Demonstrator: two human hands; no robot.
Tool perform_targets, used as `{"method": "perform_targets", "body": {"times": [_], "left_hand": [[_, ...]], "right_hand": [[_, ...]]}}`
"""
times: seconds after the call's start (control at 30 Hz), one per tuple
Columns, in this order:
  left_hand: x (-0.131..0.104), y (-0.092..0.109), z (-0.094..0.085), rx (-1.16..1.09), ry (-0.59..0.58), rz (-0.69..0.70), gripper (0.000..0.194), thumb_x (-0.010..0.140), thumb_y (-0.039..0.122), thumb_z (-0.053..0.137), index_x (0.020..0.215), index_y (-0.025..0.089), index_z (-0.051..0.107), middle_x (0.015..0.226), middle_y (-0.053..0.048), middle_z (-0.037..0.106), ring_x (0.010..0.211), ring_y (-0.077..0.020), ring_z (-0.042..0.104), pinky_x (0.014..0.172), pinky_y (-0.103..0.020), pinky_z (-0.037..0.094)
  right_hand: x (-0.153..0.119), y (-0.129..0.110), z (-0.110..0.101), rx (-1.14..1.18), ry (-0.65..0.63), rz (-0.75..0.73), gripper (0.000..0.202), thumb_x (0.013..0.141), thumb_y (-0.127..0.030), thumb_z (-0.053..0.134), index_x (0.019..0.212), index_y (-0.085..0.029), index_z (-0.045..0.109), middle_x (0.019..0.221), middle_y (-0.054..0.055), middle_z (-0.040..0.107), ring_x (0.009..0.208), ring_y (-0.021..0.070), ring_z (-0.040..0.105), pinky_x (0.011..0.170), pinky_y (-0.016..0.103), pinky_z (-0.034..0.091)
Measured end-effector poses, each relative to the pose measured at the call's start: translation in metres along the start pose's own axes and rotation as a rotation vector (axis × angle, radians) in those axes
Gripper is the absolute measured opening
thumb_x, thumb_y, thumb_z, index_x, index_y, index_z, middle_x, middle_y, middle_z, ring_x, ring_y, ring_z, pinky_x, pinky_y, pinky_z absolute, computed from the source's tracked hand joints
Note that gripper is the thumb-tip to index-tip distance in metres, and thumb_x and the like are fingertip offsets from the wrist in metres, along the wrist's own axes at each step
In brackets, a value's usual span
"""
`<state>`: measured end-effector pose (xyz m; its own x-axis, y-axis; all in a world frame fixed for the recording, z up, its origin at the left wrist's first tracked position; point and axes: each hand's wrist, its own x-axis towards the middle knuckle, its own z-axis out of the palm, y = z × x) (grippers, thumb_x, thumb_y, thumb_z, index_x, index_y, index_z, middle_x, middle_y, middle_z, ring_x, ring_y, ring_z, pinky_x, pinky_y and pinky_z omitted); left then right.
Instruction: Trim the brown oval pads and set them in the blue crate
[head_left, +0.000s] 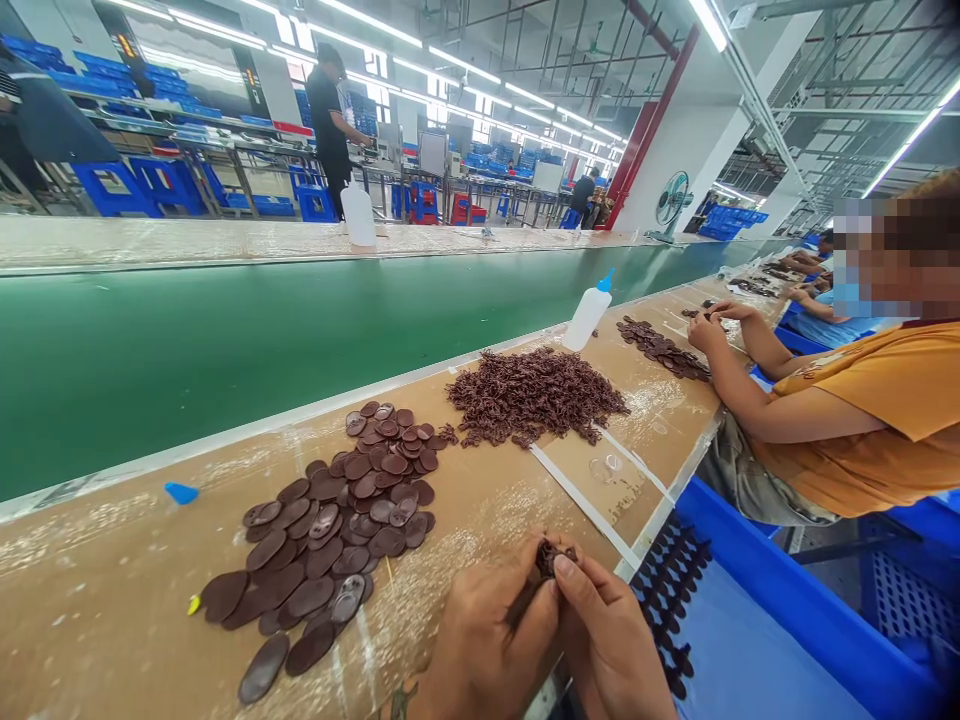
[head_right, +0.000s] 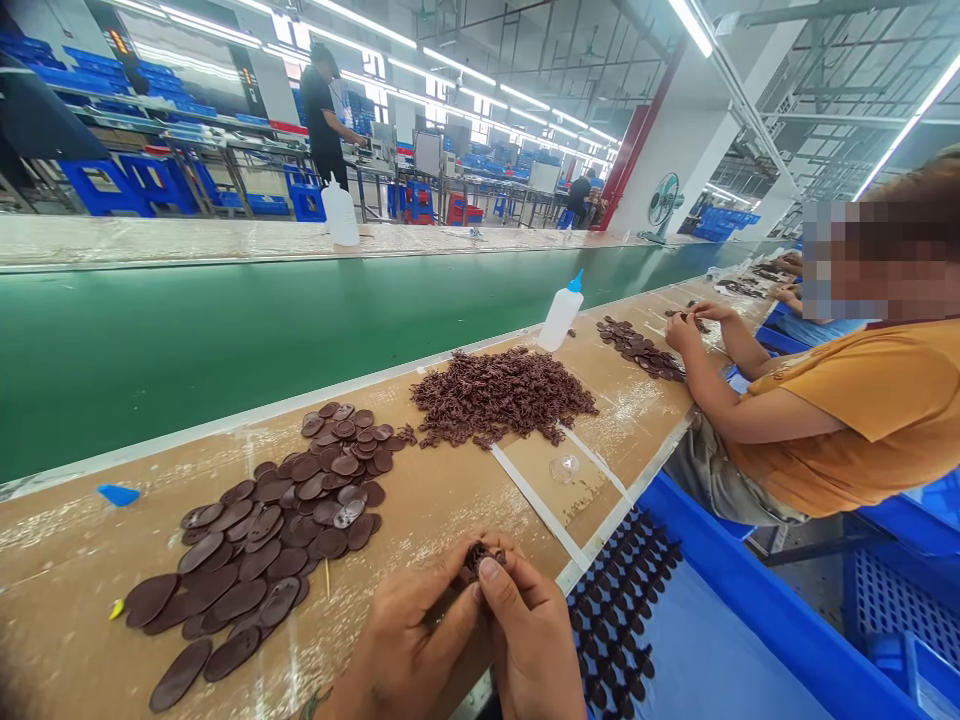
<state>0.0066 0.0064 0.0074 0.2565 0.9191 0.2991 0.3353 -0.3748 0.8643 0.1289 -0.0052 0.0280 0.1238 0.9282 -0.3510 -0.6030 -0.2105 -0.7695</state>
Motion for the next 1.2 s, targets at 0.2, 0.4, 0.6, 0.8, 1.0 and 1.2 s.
{"method": "perform_targets", "body": {"times": [0.2,0.4,0.6,0.8,1.0,1.2], "left_hand": [[-0.001,0.0,-0.001,0.044,0.015,0.024,0.042,0.096,0.029,0.05,0.135,0.015,0.058,0.104,-0.009,0.078,0.083,-0.0216,0.075,0.079,-0.032,0.058],[-0.001,0.004,-0.003,0.035,0.018,-0.005,0.038,0.095,0.031,0.052,0.129,0.019,0.064,0.098,-0.01,0.079,0.083,-0.0205,0.075,0.082,-0.028,0.059],[0.003,0.007,-0.002,0.026,0.049,0.03,0.035,0.094,0.027,0.052,0.125,0.018,0.065,0.098,-0.007,0.08,0.081,-0.0192,0.075,0.08,-0.028,0.059],[0.009,0.013,-0.002,0.014,0.199,0.095,0.032,0.084,0.019,0.06,0.115,0.019,0.068,0.097,-0.005,0.08,0.077,-0.0152,0.075,0.076,-0.022,0.06],[-0.004,0.0,-0.003,0.044,0.067,-0.011,0.061,0.075,0.024,0.069,0.134,0.022,0.053,0.112,-0.006,0.075,0.092,-0.0203,0.073,0.082,-0.033,0.062],[-0.001,-0.006,-0.003,-0.031,0.034,-0.064,0.037,0.088,0.033,0.06,0.123,0.021,0.061,0.099,-0.005,0.076,0.084,-0.0174,0.073,0.076,-0.03,0.062]], "right_hand": [[-0.001,0.002,0.001,0.014,0.018,-0.002,0.025,0.068,-0.032,0.087,0.089,-0.02,0.081,0.09,0.008,0.077,0.097,0.028,0.068,0.092,0.038,0.052],[-0.005,-0.002,0.007,0.011,0.017,0.005,0.023,0.068,-0.032,0.086,0.087,-0.019,0.081,0.089,0.008,0.077,0.092,0.0272,0.069,0.085,0.035,0.054],[-0.003,-0.002,0.004,-0.022,0.044,0.012,0.024,0.068,-0.034,0.086,0.085,-0.019,0.079,0.088,0.007,0.076,0.09,0.0262,0.068,0.085,0.035,0.054],[0.002,0.006,-0.003,-0.138,0.085,-0.11,0.021,0.066,-0.037,0.086,0.07,-0.02,0.074,0.091,0.006,0.073,0.096,0.0241,0.064,0.093,0.032,0.05],[-0.007,-0.025,-0.04,-0.32,0.176,-0.051,0.036,0.068,-0.044,0.085,0.093,-0.02,0.078,0.091,0.003,0.069,0.066,0.0131,0.054,0.061,0.023,0.047],[-0.026,-0.082,-0.167,-0.749,0.512,0.059,0.039,0.071,-0.053,0.078,0.087,-0.018,0.073,0.072,-0.002,0.056,0.068,0.0128,0.047,0.058,0.023,0.04]]}}
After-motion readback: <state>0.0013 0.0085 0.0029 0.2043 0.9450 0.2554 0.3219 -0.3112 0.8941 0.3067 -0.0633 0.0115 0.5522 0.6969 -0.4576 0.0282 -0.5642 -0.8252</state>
